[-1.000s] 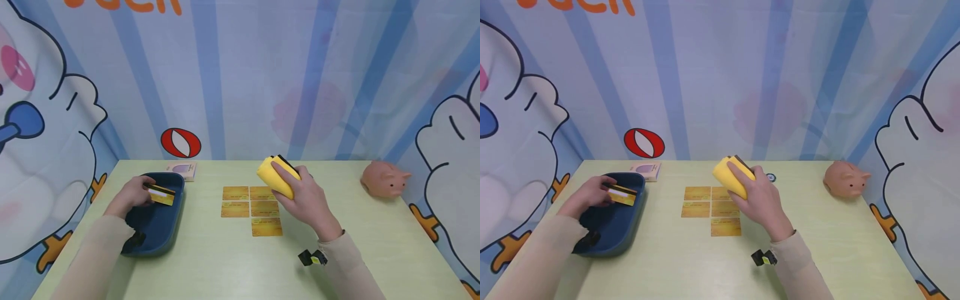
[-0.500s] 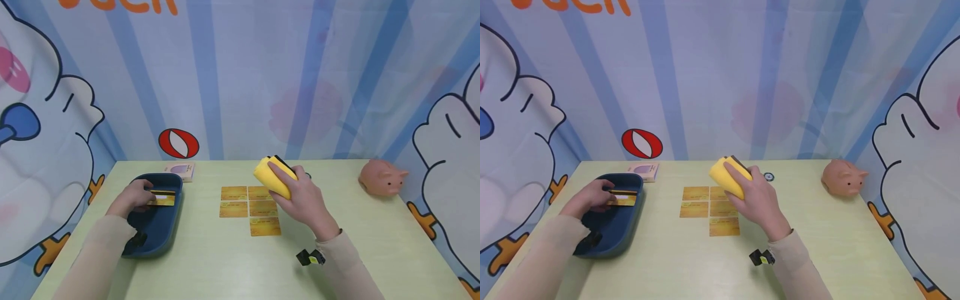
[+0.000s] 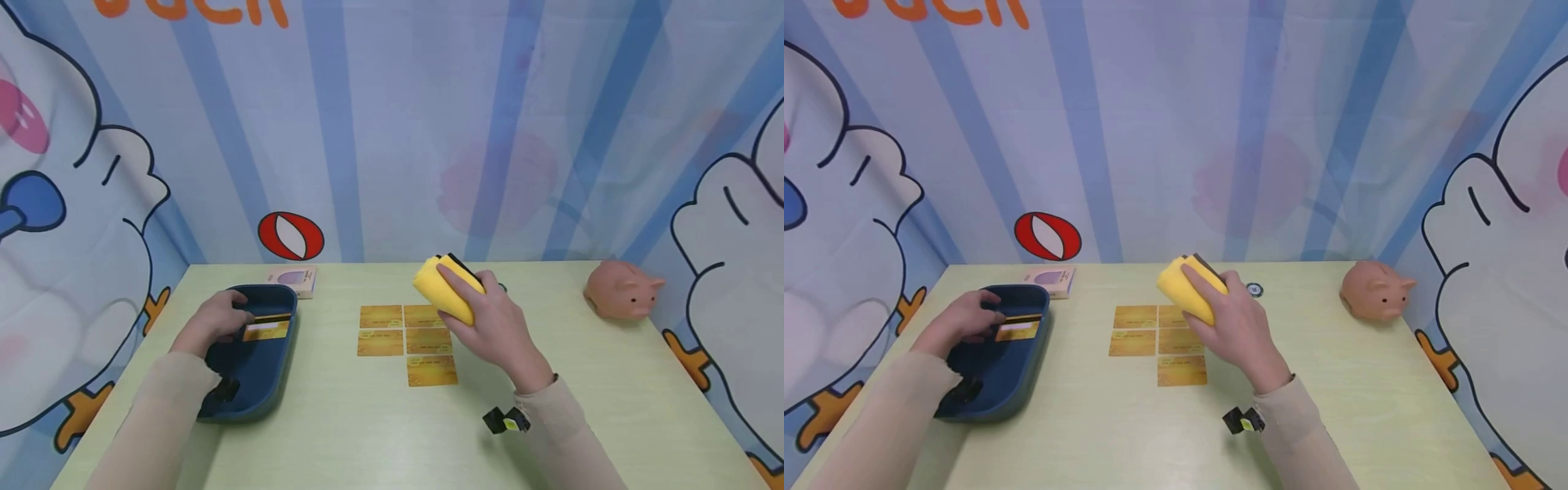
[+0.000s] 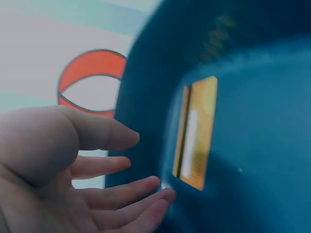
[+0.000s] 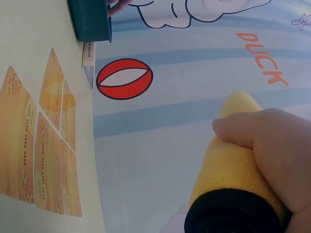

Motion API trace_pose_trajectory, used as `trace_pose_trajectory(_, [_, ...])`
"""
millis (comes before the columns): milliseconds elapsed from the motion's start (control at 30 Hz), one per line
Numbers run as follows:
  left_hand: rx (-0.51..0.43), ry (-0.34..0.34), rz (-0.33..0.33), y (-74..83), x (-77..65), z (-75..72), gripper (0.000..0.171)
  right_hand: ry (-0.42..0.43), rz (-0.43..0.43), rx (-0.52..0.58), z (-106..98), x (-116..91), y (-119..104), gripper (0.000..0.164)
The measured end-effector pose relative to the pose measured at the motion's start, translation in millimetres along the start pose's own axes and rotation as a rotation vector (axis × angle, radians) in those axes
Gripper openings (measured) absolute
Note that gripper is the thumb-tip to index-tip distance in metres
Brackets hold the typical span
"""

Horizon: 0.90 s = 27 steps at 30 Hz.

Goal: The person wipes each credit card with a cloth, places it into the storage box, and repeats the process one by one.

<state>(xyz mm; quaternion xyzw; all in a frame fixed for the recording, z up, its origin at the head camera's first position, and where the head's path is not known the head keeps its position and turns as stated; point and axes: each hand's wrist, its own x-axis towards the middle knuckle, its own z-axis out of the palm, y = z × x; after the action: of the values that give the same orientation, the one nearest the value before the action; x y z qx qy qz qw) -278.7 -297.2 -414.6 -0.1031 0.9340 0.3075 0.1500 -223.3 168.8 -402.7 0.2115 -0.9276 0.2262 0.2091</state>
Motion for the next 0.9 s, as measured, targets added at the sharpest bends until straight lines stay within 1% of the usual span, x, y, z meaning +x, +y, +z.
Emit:
trace_pose_trajectory(100, [0.031, 0.059, 0.065, 6.8, -5.4, -1.9, 0.06, -0.003, 0.011, -0.001, -1, 0, 0, 0.074])
trace_pose_trajectory(200, [0.037, 0.117, 0.158, 20.9, -15.9, -3.3, 0.059, -0.005, 0.019, 0.003, -2, 0, 0, 0.074])
trace_pose_trajectory(333, [-0.034, 0.159, 0.264, 48.3, -37.1, -0.5, 0.056, -0.005, 0.02, 0.01, -3, 0, -1, 0.074])
trace_pose_trajectory(467, [-0.109, 0.173, 0.378, 74.3, -58.6, 10.3, 0.051, -0.006, 0.025, 0.011, -4, -1, 0, 0.074])
trace_pose_trajectory(600, [-0.144, 0.195, 0.516, 95.2, -74.5, 29.8, 0.045, 0.0, 0.033, 0.012, -5, 0, 2, 0.074])
trace_pose_trajectory(733, [-0.174, 0.198, 0.637, 109.7, -83.6, 58.6, 0.04, 0.014, 0.034, 0.022, -5, 1, 4, 0.074])
trace_pose_trajectory(800, [-0.192, 0.186, 0.663, 115.6, -85.6, 73.5, 0.038, 0.017, 0.038, 0.03, -5, 1, 4, 0.074])
trace_pose_trajectory(900, [-0.22, 0.153, 0.664, 121.7, -84.9, 92.6, 0.038, 0.016, 0.05, 0.04, -7, 2, 4, 0.074])
